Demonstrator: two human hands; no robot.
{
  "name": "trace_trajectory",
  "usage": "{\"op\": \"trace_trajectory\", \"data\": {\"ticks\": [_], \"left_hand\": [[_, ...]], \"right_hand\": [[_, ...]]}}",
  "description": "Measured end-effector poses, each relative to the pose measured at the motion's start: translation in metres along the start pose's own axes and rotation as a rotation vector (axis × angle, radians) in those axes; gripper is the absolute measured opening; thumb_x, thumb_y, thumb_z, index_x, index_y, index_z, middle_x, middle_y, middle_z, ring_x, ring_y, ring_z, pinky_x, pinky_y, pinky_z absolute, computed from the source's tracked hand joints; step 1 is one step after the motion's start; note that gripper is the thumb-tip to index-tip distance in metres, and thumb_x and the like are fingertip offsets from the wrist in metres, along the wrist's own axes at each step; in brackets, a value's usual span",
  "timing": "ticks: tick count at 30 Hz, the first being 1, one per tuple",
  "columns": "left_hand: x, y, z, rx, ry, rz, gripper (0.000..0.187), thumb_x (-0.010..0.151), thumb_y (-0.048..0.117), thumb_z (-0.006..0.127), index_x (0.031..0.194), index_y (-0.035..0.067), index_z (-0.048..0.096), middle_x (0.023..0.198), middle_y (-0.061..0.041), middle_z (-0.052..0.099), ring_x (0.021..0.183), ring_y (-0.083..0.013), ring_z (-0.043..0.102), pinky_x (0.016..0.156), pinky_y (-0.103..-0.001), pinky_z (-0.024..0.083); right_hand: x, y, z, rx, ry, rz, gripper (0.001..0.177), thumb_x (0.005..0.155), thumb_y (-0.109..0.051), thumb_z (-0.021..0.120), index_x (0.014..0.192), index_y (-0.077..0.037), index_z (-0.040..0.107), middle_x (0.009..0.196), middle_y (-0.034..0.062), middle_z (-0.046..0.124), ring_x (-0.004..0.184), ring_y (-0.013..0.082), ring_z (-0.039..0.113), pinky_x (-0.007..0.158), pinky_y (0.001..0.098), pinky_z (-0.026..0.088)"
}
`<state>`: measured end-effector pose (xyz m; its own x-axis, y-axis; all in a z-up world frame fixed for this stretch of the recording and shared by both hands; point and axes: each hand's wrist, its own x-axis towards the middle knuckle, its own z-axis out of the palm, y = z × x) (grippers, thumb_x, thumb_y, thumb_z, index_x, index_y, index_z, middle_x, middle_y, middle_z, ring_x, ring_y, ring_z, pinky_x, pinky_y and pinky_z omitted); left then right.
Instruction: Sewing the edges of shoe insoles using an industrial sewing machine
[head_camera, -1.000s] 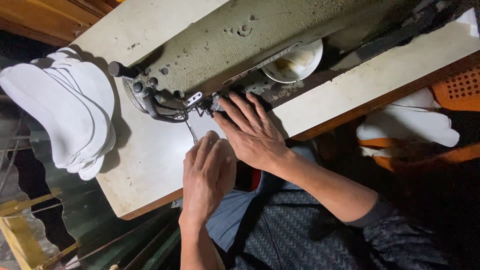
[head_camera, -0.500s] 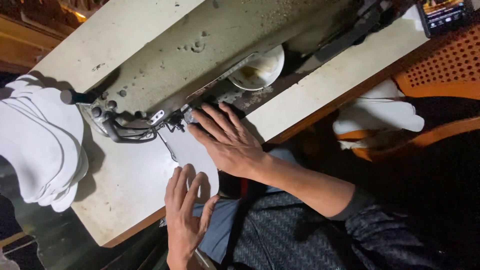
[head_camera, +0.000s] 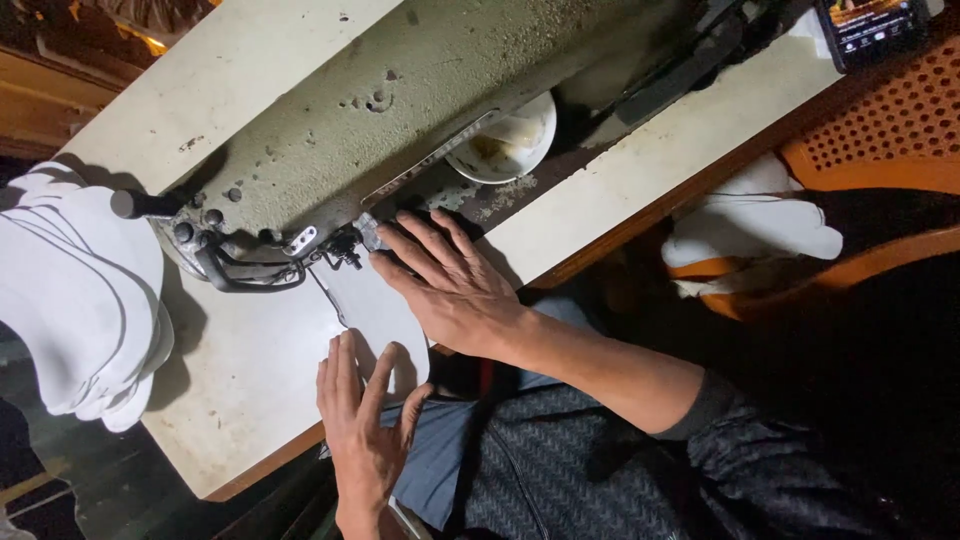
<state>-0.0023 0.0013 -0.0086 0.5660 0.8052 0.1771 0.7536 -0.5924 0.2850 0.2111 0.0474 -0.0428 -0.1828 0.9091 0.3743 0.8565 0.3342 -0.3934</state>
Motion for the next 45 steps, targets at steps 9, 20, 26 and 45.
{"op": "trace_trajectory", "data": {"ticks": [9, 20, 26, 45], "left_hand": [[0.002, -0.004, 0.002, 0.001, 0.018, -0.013, 0.064, 0.089, 0.039, 0.076, 0.144, 0.015, 0.054, 0.161, -0.025, 0.038, 0.153, -0.0423, 0.035, 0.122, -0.062, 0.033], [0.007, -0.009, 0.001, -0.031, 0.022, -0.026, 0.061, 0.09, 0.037, 0.075, 0.143, 0.015, 0.055, 0.162, -0.023, 0.038, 0.153, -0.0427, 0.035, 0.122, -0.064, 0.031], [0.009, -0.011, -0.001, -0.02, 0.028, -0.032, 0.058, 0.091, 0.036, 0.075, 0.141, 0.014, 0.057, 0.16, -0.023, 0.039, 0.151, -0.0438, 0.037, 0.121, -0.064, 0.033], [0.019, -0.023, 0.0, -0.035, 0.045, -0.044, 0.052, 0.092, 0.036, 0.076, 0.136, 0.014, 0.061, 0.156, -0.024, 0.045, 0.148, -0.0418, 0.041, 0.12, -0.06, 0.033]], "right_hand": [[0.0, 0.001, 0.0, 0.001, 0.009, -0.017, 0.049, 0.1, -0.014, 0.057, 0.149, -0.011, 0.055, 0.162, 0.0141, 0.038, 0.152, 0.035, 0.031, 0.128, 0.0544, 0.018], [0.003, -0.001, -0.003, -0.027, 0.068, -0.03, 0.043, 0.1, -0.014, 0.06, 0.142, -0.01, 0.06, 0.157, 0.0147, 0.045, 0.148, 0.0362, 0.039, 0.126, 0.0556, 0.024], [0.002, 0.0, -0.002, -0.011, 0.021, -0.041, 0.045, 0.104, -0.016, 0.058, 0.148, -0.009, 0.054, 0.161, 0.0162, 0.039, 0.15, 0.0377, 0.033, 0.126, 0.0573, 0.022], [0.009, -0.005, -0.006, -0.05, 0.05, -0.039, 0.042, 0.1, -0.016, 0.06, 0.141, -0.009, 0.06, 0.158, 0.013, 0.045, 0.147, 0.0347, 0.04, 0.124, 0.0544, 0.025]]}}
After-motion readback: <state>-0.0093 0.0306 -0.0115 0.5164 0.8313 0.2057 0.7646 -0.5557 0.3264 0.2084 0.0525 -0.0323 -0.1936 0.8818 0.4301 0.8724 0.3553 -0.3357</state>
